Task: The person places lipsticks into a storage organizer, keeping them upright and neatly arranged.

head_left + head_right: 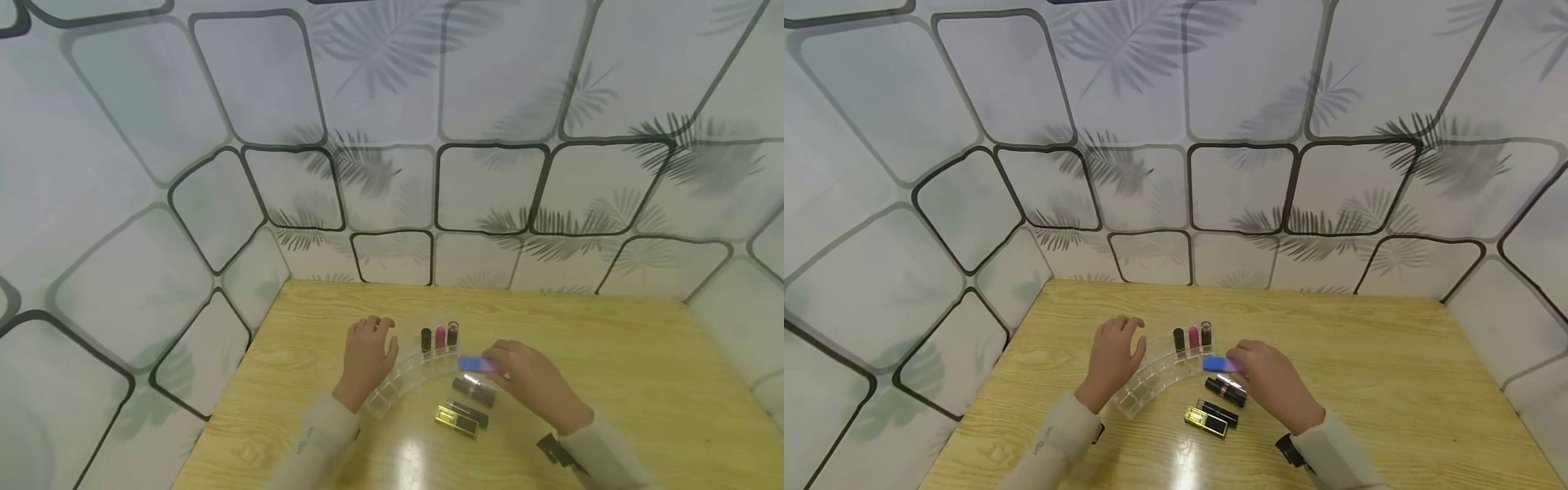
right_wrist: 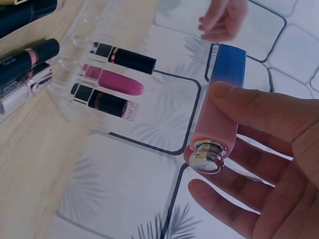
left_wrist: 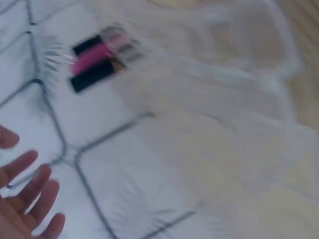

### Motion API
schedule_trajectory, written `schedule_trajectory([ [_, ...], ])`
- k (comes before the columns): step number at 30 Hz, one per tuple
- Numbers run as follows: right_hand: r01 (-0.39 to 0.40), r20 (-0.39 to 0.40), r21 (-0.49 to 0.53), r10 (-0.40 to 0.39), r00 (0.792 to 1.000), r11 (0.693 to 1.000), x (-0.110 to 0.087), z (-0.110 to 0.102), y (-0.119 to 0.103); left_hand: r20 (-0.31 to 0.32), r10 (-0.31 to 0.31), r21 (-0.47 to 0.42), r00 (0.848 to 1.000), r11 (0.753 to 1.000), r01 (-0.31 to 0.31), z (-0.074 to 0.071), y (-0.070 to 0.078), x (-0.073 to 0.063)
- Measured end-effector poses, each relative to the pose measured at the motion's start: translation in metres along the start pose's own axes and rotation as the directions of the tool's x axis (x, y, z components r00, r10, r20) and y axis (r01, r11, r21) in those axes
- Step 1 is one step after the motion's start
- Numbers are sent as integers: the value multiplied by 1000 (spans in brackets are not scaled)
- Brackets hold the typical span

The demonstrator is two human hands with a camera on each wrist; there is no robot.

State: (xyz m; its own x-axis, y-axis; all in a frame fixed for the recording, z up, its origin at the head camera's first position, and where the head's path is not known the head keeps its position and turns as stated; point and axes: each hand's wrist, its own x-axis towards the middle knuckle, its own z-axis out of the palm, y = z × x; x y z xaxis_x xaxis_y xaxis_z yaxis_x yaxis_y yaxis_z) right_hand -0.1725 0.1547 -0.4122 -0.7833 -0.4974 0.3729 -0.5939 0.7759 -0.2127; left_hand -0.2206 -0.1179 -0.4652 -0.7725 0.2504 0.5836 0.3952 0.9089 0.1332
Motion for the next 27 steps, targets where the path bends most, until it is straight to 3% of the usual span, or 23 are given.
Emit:
schedule_trajectory([
  [3,9,-12,13,-8,1000,1000,0,-4,-4,61,112,-79,992,991,-107,-18,23,6],
  [6,25,-35,12,-25,999,1000,0,-7,-7,95,220,-137,971,969,-206,-35,44,11],
  [9,61,-76,2,-60,995,998,-1,-9,-10,100,308,-139,946,946,-293,-45,60,14],
  [13,82,-99,-13,-83,992,997,-2,-11,-12,126,392,-98,911,919,-382,-46,75,14],
  [18,70,-76,-13,-71,995,997,-2,-14,-15,159,430,-62,888,903,-426,-44,85,13],
  [27,93,-72,60,-89,993,994,-4,-19,-15,157,431,-94,889,902,-421,-45,86,11],
])
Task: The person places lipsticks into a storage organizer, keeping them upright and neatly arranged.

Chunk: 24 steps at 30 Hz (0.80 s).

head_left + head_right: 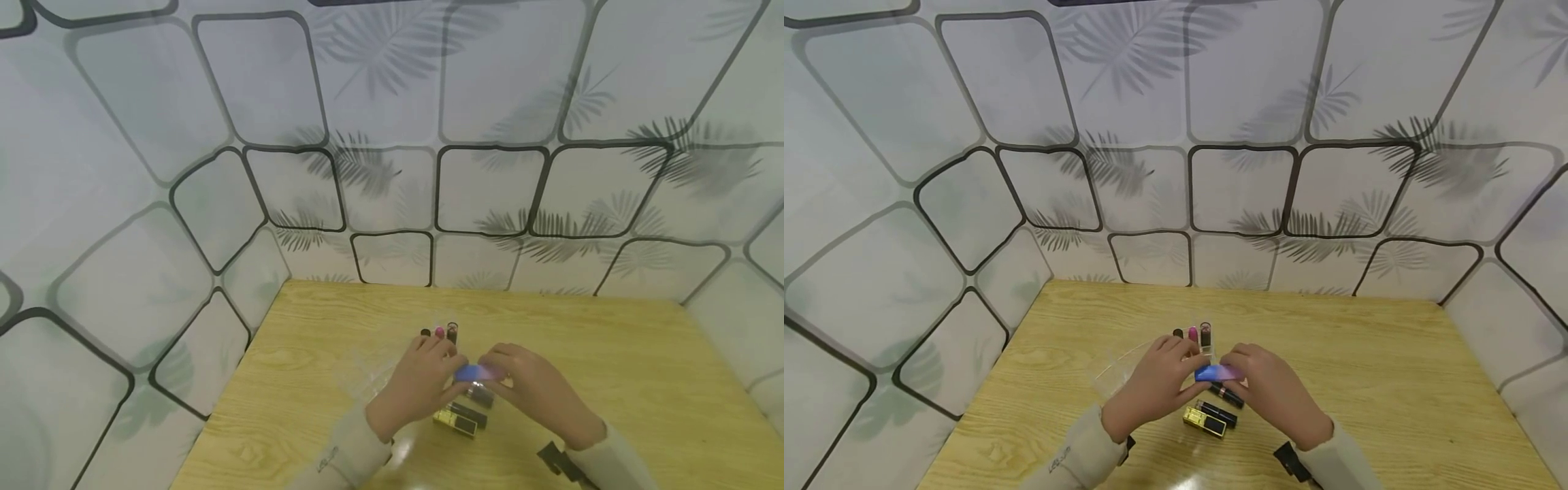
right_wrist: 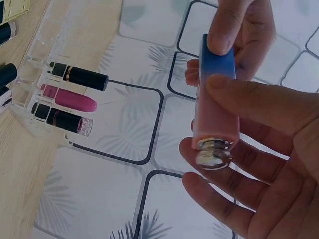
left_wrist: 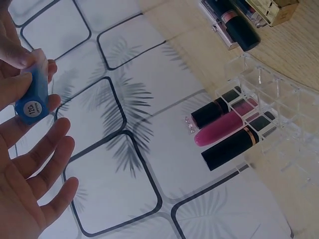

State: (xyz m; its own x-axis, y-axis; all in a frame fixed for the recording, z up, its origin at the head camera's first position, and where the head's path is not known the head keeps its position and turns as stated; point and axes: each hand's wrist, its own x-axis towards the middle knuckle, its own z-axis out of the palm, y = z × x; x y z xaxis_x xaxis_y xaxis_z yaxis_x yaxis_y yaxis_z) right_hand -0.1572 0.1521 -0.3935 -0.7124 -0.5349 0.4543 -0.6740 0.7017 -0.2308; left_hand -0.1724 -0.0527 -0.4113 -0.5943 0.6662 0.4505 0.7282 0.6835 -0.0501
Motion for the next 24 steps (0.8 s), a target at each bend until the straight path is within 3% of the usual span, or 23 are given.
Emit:
schedule_trajectory([
  [7,53,-66,98,-46,997,994,1,-3,-1,-2,-12,-8,1000,1000,12,6,-1,-4],
  [11,78,-86,151,-65,994,985,2,-4,-3,-45,-55,-112,997,993,49,15,0,-8],
  [13,87,-99,173,-70,993,981,2,-4,-3,-88,-94,-198,992,977,76,22,2,-9],
  [16,94,-124,208,-69,990,974,2,-3,-1,-149,-172,-353,974,929,110,33,7,-12],
  [21,104,-165,271,-60,984,957,4,-1,1,-186,-297,-592,936,795,135,45,18,-15],
  [24,116,-194,299,-59,979,947,5,0,1,-189,-343,-678,920,724,131,50,22,-15],
])
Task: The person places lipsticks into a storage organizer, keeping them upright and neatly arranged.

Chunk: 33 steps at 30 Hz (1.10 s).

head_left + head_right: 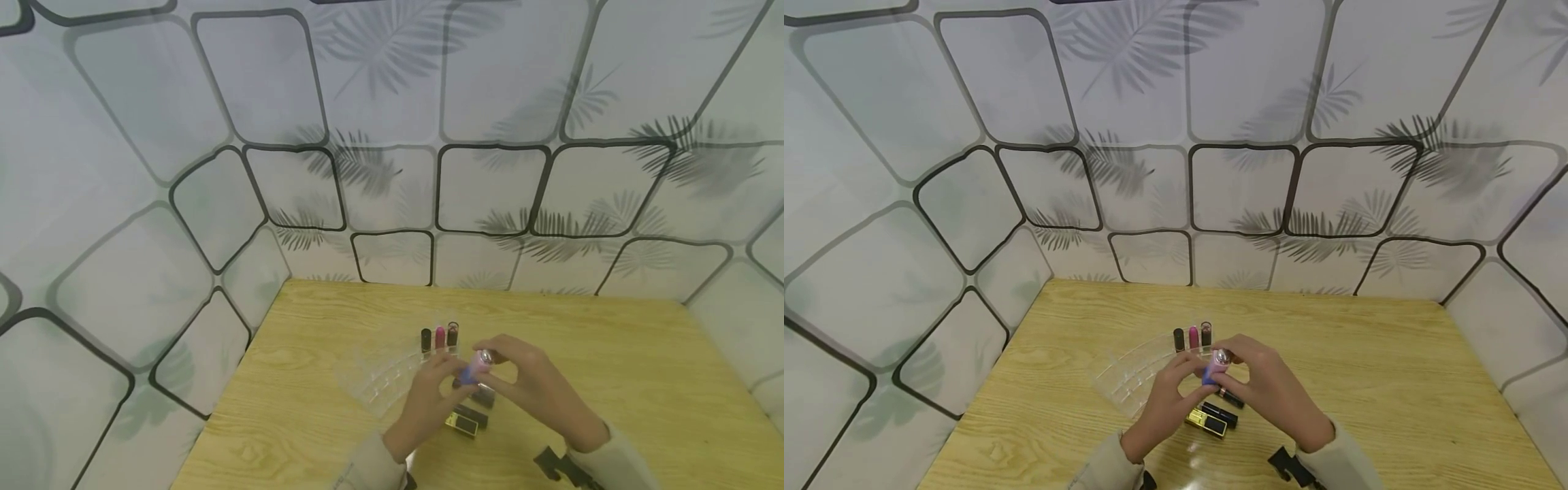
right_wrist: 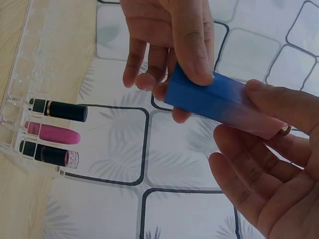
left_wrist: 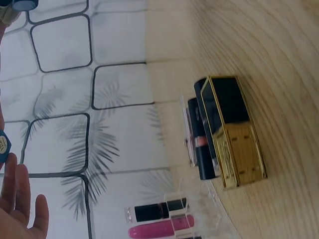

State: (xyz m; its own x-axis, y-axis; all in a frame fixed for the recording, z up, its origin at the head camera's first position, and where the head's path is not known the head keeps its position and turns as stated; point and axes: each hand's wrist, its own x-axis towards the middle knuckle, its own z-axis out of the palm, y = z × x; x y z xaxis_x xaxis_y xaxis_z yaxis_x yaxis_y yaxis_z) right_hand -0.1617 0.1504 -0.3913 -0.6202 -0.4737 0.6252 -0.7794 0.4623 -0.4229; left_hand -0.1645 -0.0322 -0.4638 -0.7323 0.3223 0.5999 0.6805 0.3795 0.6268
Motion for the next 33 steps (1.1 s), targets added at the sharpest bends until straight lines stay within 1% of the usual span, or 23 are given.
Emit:
schedule_trajectory([
  [3,6,-23,32,-5,1000,999,1,1,-1,-21,-30,-67,999,997,28,3,1,-1],
  [5,10,-36,51,-8,999,999,2,2,-3,-37,-46,-85,998,995,43,4,3,-1],
  [8,-13,-45,67,16,999,998,2,4,-5,-70,-59,-116,996,992,51,3,5,1],
  [11,-38,-43,70,41,998,997,1,7,-5,-103,-94,-166,990,983,76,2,8,3],
  [14,-47,-42,60,50,998,997,-1,10,-4,-129,-105,-217,986,973,76,2,10,5],
  [18,-48,-48,39,50,998,998,-2,12,-3,-139,-105,-238,985,969,69,2,11,6],
  [20,-55,-48,35,56,997,998,-3,12,-3,-134,-112,-242,985,967,77,2,11,6],
  [23,-65,-45,32,66,997,997,-3,11,-4,-109,-99,-233,989,970,71,-1,11,6],
  [26,-74,-44,27,75,996,997,-3,11,-4,-46,-77,-184,996,981,67,-5,7,4],
  [28,-77,-47,24,79,996,997,-3,11,-5,12,-81,-128,997,988,81,-10,3,2],
  [30,-71,-52,20,72,996,997,-3,10,-5,63,-100,-52,993,993,103,-16,-4,-1],
  [33,-53,-64,14,54,997,998,-2,10,-4,98,-138,67,986,989,132,-25,-16,-4],
])
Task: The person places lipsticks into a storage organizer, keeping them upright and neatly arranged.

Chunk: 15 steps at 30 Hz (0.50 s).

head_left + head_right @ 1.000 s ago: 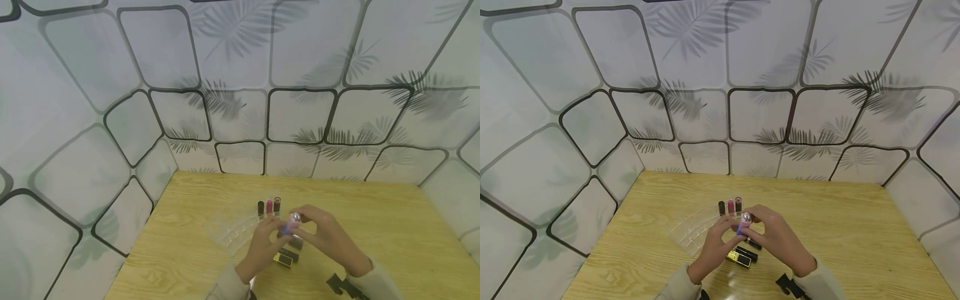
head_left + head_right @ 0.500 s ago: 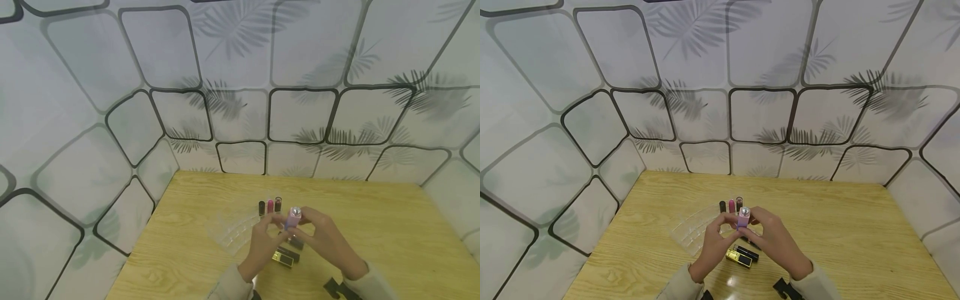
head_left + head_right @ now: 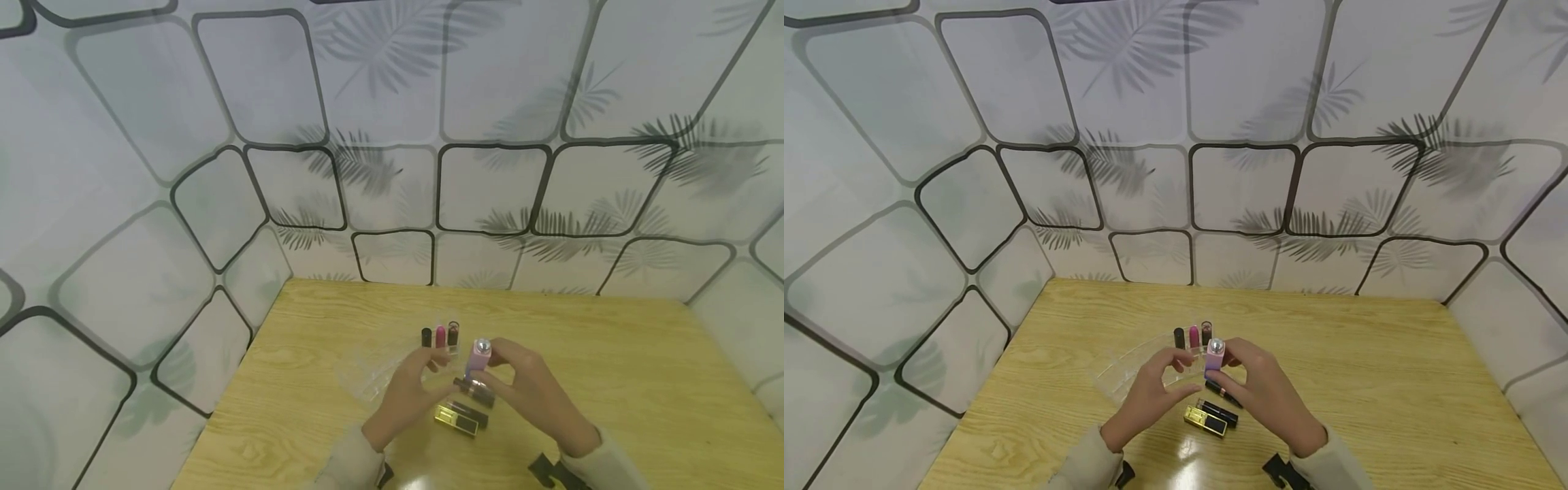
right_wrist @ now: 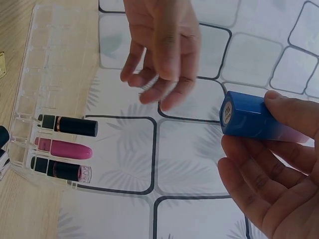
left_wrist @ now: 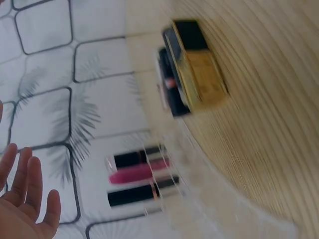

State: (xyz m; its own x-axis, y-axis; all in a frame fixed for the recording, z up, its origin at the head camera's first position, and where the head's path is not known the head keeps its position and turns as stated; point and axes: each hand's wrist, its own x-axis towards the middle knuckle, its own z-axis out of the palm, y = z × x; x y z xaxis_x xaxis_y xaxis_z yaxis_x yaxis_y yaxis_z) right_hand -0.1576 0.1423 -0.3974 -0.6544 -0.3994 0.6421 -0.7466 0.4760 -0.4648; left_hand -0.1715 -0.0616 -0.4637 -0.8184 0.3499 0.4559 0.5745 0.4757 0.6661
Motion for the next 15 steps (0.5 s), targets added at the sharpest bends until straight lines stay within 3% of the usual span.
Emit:
schedule_trajectory([
  [8,-4,7,-6,4,1000,1000,0,1,-2,-110,13,256,994,967,16,-26,-38,-2],
  [11,-5,4,-3,5,1000,1000,0,2,-1,-154,28,359,988,933,30,-36,-53,-1],
  [15,-5,-2,4,5,1000,1000,-2,6,2,-214,54,503,975,862,63,-47,-72,1],
])
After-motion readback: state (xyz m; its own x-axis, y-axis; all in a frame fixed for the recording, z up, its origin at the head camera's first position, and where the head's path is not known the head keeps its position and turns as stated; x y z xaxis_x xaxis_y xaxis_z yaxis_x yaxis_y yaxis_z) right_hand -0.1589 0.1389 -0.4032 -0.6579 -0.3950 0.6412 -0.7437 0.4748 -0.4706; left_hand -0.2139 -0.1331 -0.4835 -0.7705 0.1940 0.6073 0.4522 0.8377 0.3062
